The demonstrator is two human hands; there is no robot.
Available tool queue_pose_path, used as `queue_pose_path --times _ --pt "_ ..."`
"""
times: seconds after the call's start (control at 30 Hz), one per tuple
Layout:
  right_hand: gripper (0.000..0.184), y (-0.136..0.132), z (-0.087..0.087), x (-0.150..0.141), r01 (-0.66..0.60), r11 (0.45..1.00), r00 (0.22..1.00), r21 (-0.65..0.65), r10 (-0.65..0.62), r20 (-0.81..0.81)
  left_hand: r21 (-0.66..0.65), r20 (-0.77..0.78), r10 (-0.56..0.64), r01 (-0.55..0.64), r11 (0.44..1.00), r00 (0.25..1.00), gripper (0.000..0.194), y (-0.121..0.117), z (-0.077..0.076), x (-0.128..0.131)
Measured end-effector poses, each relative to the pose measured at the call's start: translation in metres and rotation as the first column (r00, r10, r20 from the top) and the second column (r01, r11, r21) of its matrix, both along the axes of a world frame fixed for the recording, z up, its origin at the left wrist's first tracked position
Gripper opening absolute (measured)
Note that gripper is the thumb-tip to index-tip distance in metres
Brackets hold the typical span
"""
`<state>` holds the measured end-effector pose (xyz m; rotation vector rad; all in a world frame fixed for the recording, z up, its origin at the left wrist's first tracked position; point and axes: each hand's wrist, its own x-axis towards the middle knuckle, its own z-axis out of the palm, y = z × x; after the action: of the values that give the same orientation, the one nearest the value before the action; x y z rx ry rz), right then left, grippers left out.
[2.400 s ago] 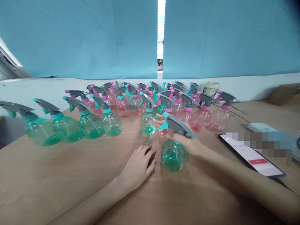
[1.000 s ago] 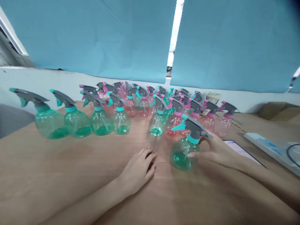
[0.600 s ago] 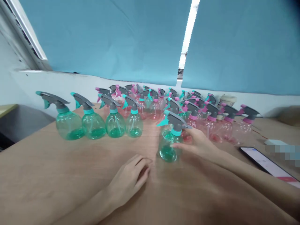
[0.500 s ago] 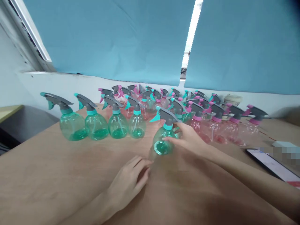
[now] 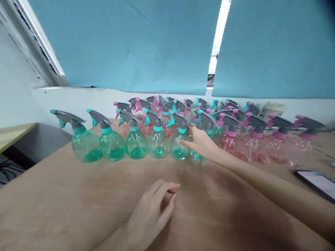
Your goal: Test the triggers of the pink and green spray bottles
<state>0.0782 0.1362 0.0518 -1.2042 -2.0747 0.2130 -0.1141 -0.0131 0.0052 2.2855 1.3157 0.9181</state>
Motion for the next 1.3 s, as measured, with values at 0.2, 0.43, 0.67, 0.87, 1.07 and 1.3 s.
queue_pose_path --times 0.2,0.43,0.67,0.87,1.07,1.3 --pt "0.056 0.001 0.000 -0.002 0.020 1.000 0.999 -0.010 -0.019 0.034 -0.010 -0.002 -0.009 0.009 1.000 1.000 0.019 0.001 0.002 0.002" --pt "0.074 -0.012 -0.008 0.005 -0.052 0.998 0.994 -0.020 0.050 -0.101 -0.004 -0.015 -0.014 0.014 1.000 1.000 0.019 0.001 0.003 0.002" --pt "0.025 -0.058 -0.006 0.058 0.007 0.999 0.996 0.044 -0.003 -0.087 0.002 -0.036 -0.030 0.030 1.000 0.999 0.018 0.001 0.007 0.002" --pt "0.045 -0.055 0.000 0.085 0.275 0.960 0.959 0.053 -0.278 0.056 0.004 -0.025 -0.001 0.001 1.000 1.000 0.018 0.003 0.005 0.002" --pt "0.086 -0.036 -0.005 0.063 0.335 0.941 0.942 -0.057 -0.333 0.037 0.044 -0.001 0.072 -0.071 0.996 0.997 0.019 0.010 0.004 -0.004" --pt "0.078 -0.016 -0.024 0.046 0.370 0.929 0.928 -0.020 -0.369 0.046 0.044 -0.022 0.118 -0.117 0.992 0.993 0.018 0.014 -0.001 -0.006"
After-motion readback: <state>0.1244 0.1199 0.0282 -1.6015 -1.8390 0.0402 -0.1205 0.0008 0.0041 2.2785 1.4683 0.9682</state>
